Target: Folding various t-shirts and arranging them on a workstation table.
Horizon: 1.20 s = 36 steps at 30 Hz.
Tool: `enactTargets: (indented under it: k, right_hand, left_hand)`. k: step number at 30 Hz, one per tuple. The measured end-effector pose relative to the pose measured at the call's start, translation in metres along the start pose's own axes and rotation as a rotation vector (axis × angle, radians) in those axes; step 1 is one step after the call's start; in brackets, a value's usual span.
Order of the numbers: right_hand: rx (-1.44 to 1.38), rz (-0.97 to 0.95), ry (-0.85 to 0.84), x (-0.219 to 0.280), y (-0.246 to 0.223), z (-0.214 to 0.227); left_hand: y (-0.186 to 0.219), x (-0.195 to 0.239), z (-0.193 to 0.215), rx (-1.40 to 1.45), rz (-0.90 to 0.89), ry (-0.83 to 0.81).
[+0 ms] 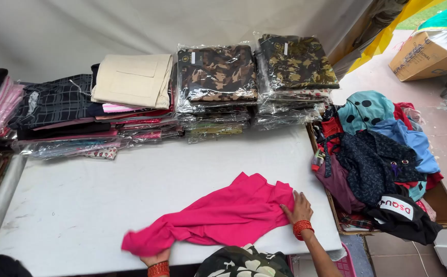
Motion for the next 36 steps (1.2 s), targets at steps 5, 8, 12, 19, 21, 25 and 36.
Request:
enactTargets:
  k: [5, 8, 12, 19, 21, 25, 36]
  right_hand:
    - [-0.077, -0.074, 0.076, -0.004, 0.002, -0.029]
    - [-0.188, -0.127, 0.077, -0.008, -0.015, -0.026]
    - [-0.552, -0.119, 0.062, -0.010, -0.043, -0.011]
    - [-1.423, 0.109, -0.053, -0.032, -0.120, 0.110]
    - [-1.559, 0.203, -0.337, 0.007, -0.175, 0.204]
    - [-1.410, 0.624, -0.766, 0.026, -0.202, 0.259]
    - [-1.012, 1.270, -0.360, 0.042, -0.237, 0.462]
  left_hand:
    - [-0.009, 0.009, -0.011, -0.123, -0.165, 0.412]
    - [-0.038, 0.010, -0.002, -0.417, -0.152, 0.484]
    - [-0.088, -0.006, 0.066, -0.951, 0.081, 0.391]
    - [-0.072, 0.017, -0.041, -1.700, -0.286, 0.492]
    - [-0.068, 0.006, -0.087, -1.631, -0.344, 0.097]
    - [-0.052, 0.035, -0.273, -1.627, -0.225, -0.445]
    - [-0.050, 0.082, -0.495, -1.751, -0.157, -1.572]
Point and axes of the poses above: each hand's wrist, its own x-axis away from the middle knuckle, its own z-axis out of the back of the hand, y = z × x, the point moved 2 cm from there along -x, towards the middle knuckle, and after that the axes turned 5 degrees about -y, right-handed, at the moved point
